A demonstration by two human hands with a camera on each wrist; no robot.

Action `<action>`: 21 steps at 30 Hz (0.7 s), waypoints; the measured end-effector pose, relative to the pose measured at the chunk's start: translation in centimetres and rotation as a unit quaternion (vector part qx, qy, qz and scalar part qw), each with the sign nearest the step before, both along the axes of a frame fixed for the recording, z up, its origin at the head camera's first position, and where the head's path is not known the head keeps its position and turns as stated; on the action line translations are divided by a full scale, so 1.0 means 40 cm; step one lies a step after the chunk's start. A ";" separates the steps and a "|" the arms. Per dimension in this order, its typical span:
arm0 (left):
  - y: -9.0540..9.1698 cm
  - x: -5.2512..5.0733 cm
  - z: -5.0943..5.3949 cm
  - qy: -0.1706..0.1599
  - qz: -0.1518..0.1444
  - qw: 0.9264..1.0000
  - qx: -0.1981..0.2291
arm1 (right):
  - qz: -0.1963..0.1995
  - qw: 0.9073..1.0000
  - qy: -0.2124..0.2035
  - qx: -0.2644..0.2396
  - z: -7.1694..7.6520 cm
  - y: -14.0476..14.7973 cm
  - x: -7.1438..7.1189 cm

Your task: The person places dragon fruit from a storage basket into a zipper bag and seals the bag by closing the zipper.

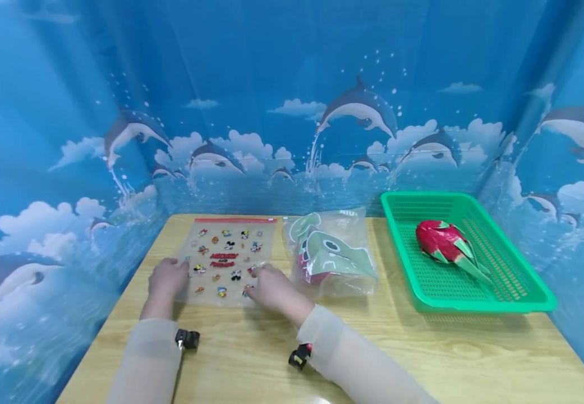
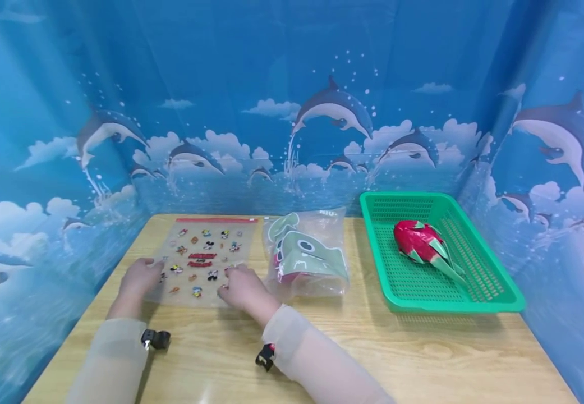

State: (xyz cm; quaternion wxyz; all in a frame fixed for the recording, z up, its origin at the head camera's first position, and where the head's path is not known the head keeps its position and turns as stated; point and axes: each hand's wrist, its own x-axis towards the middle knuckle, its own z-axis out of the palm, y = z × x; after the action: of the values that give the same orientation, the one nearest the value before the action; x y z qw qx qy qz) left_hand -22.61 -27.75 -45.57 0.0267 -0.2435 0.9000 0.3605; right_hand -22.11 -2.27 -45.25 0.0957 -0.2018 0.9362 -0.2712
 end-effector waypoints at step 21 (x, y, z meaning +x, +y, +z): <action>-0.032 0.013 -0.021 -0.029 -0.007 0.999 0.022 | -0.208 0.929 -0.108 -0.287 -0.072 -0.048 -0.031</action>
State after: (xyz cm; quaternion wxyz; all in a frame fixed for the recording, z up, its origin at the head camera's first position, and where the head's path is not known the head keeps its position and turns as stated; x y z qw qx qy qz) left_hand -22.10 -29.02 -46.40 0.0609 -0.2472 0.8923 0.3729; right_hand -23.35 -4.20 -48.14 0.0759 0.0087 0.8233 -0.5624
